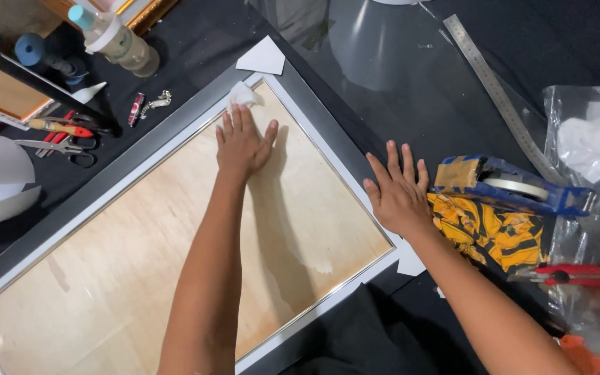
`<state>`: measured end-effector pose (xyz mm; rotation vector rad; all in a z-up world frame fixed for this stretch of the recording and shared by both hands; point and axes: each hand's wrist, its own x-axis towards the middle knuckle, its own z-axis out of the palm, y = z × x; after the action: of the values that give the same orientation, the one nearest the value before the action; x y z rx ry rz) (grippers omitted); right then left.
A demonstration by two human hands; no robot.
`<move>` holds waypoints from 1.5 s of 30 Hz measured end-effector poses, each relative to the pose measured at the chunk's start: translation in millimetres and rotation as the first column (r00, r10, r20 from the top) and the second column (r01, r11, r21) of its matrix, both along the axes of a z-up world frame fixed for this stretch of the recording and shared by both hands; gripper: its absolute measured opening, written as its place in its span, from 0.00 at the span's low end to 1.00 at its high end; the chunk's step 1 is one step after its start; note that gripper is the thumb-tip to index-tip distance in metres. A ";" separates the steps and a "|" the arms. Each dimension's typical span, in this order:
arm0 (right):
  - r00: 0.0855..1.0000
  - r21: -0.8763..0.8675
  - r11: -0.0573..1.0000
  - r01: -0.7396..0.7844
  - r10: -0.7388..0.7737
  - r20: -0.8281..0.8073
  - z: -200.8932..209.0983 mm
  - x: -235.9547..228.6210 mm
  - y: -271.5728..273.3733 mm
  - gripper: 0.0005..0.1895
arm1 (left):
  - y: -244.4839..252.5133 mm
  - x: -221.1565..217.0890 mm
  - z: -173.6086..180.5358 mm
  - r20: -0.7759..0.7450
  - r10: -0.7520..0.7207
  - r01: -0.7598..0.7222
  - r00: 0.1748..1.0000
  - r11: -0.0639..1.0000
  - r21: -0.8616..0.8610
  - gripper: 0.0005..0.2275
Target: The person wipes the surface of a framed board with a white cloth, moving across the entire area in repeated strokes. The person then uses a small brush to sweep the frame edges.
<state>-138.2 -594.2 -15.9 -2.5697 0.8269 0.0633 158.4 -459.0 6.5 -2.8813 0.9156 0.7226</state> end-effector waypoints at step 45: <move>0.997 -0.061 0.998 0.009 -0.005 0.072 -4.0 -0.8 1.5 0.31 | -48.9 -1.7 -33.3 0.010 0.048 -0.044 0.999 0.965 -0.257 0.40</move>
<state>-139.0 -592.8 -19.9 -2.6094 0.8228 -0.0571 156.7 -507.9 -26.9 -3.1365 1.0131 0.6246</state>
